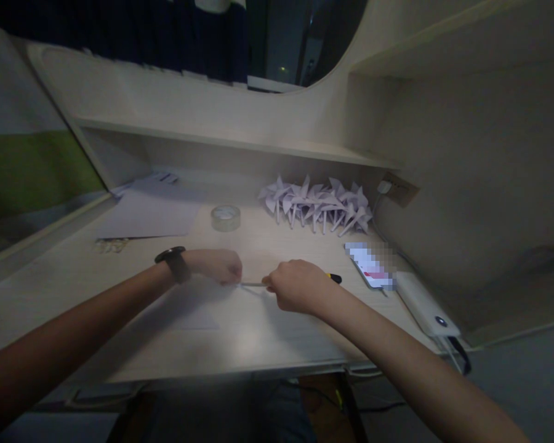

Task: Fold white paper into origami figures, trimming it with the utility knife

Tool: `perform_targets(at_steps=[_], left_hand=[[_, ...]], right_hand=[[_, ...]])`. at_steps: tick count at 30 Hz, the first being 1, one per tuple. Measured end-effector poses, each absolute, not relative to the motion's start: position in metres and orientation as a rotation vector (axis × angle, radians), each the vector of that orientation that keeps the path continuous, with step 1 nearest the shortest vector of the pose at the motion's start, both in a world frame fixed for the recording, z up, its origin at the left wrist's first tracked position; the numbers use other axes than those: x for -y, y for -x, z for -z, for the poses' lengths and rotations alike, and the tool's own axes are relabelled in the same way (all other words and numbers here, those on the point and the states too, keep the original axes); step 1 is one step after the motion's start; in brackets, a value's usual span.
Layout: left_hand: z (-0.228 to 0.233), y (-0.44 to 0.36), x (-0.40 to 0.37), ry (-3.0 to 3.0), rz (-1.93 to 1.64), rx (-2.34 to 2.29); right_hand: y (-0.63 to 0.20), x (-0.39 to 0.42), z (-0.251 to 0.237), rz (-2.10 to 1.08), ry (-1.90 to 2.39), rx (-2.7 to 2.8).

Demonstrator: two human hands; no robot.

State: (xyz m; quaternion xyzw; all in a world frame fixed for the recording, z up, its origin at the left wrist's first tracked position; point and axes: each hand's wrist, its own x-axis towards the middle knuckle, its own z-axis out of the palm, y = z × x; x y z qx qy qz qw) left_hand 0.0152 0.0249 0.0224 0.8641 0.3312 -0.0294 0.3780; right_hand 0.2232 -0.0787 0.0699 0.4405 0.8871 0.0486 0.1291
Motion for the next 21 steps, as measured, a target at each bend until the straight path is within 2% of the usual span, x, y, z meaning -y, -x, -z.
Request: perform_targets(at_steps=[6,21], left_hand=[[-0.026,-0.021,-0.02,-2.366,0.283,-0.794],[-0.013,-0.014,-0.006,-2.292,0.068,-1.048]], right_hand=[[-0.221,0.08,-0.073,-0.13,-1.302,-2.56],[-0.225,0.078,-0.065,-0.157,-1.292,-2.602]])
